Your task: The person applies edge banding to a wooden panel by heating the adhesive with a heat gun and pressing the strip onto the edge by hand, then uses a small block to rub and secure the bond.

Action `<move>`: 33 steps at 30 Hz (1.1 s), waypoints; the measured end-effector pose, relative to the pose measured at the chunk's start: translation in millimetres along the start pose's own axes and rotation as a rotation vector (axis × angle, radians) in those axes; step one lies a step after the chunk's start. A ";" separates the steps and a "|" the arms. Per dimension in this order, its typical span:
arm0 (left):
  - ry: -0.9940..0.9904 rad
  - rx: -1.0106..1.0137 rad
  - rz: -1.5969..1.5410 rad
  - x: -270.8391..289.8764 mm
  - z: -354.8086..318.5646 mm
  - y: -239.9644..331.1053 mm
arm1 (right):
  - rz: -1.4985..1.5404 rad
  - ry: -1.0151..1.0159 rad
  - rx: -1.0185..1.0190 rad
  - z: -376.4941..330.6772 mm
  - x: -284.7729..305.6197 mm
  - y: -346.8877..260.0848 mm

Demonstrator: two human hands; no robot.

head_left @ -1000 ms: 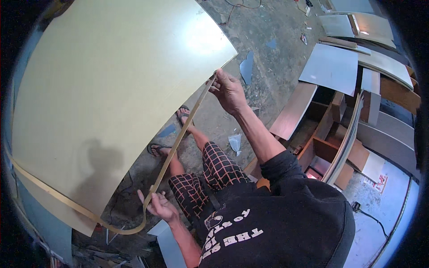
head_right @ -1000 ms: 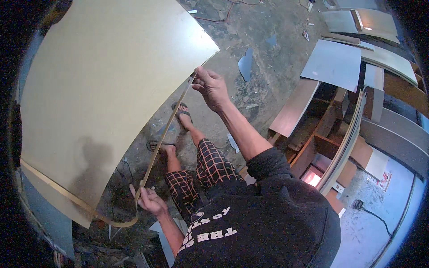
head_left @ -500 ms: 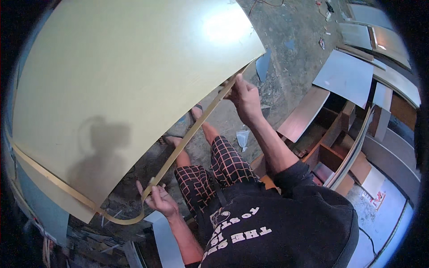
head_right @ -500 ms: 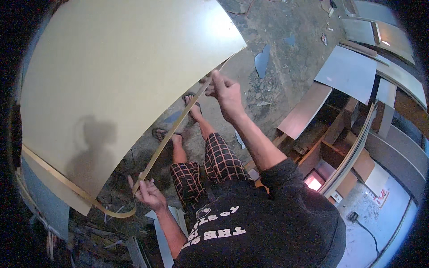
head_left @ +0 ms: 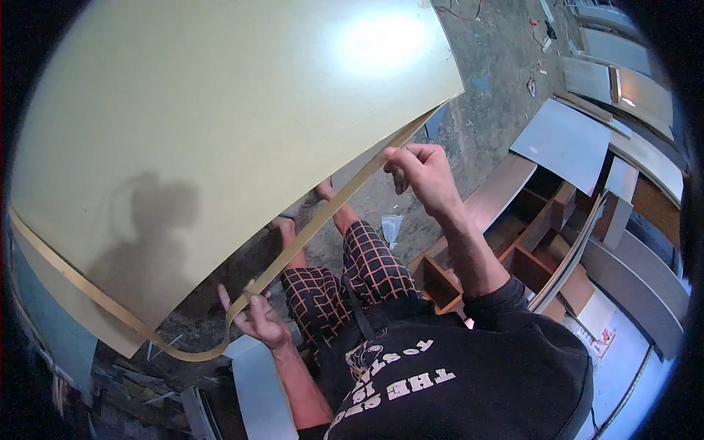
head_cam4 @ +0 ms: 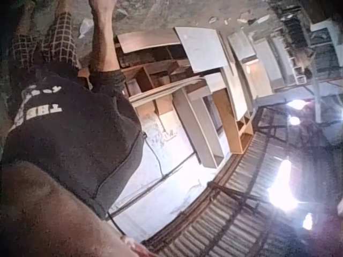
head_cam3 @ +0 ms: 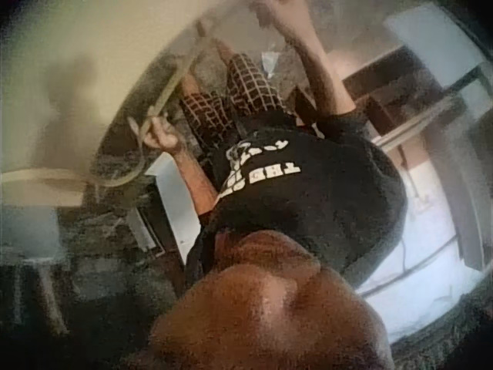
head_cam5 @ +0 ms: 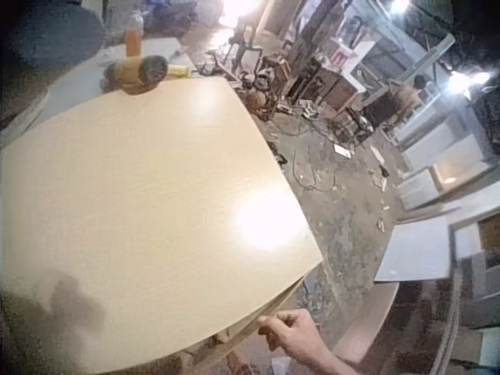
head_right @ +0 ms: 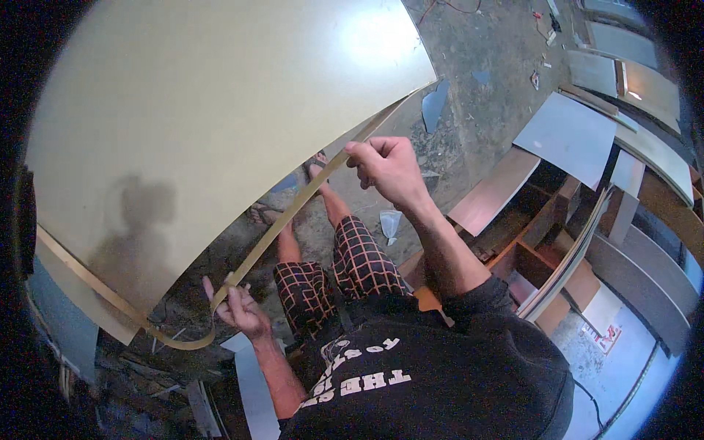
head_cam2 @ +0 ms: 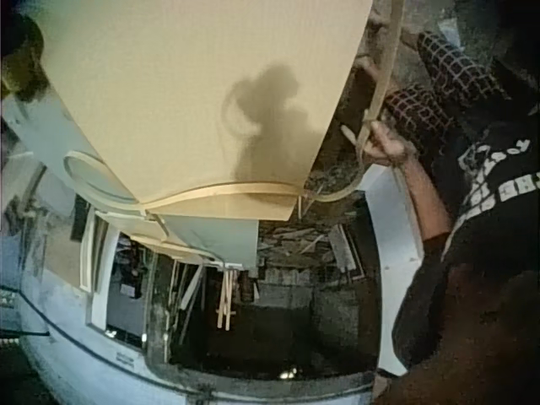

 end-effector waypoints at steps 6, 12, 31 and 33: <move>-0.039 -0.075 0.034 -2.8 -1.7 -0.3 | -0.204 0.043 -0.096 2.8 7.1 1.5; 0.016 -0.020 0.103 4.0 1.2 -4.4 | -0.160 -0.014 -0.055 2.0 4.9 2.4; -0.012 -0.045 0.092 -6.8 7.8 9.2 | -0.142 -0.044 0.202 -7.1 45.9 36.1; 0.008 -0.040 0.110 -9.5 10.0 12.3 | 0.024 0.081 0.210 1.1 52.1 34.8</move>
Point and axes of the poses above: each hand's wrist, its own z-axis towards the middle knuckle, its own x-axis out of the back of the hand, y = z × x, the point moved 5 cm from there along z, towards the middle knuckle, and after that the axes turned 8 degrees about -y, right-handed, at the moved point
